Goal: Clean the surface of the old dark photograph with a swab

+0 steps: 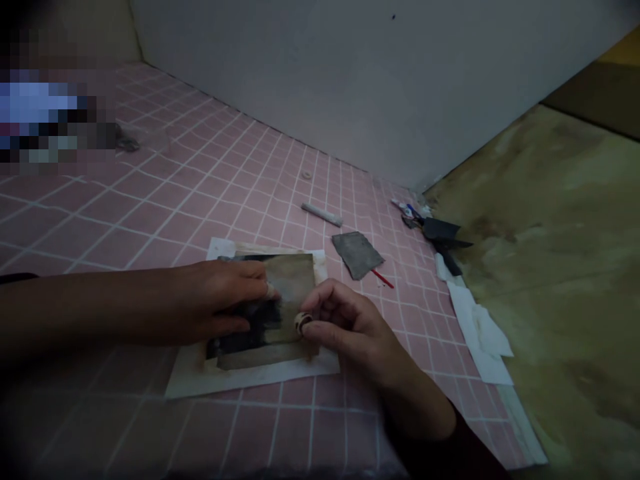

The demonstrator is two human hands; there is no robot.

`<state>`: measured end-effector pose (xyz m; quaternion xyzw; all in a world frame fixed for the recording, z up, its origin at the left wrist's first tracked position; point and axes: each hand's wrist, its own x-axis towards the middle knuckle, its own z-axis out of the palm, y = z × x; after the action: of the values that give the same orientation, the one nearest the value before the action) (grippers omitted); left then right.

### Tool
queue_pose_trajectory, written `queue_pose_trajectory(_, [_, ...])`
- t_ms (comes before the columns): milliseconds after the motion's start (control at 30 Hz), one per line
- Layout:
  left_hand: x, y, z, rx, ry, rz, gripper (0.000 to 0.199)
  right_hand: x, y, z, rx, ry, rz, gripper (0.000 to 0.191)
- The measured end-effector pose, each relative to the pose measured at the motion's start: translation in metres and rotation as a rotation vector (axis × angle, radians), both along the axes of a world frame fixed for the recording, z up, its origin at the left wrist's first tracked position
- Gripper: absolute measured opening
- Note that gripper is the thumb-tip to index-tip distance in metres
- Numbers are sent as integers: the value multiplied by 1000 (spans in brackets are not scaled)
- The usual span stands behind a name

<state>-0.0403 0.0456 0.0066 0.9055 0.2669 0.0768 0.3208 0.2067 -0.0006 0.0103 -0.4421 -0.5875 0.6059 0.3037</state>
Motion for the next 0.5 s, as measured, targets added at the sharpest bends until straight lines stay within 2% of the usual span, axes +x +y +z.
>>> queue_pose_trajectory(133, [-1, 0, -4, 4, -16, 8, 21, 2, 3, -6, -91, 102, -48, 16])
queue_pose_trajectory(267, [-1, 0, -5, 9, -41, -3, 16, 3, 5, -10, -194, 229, -96, 20])
queue_pose_trajectory(500, [-1, 0, -5, 8, -57, -1, 15, 4, 9, -7, -351, 321, -169, 19])
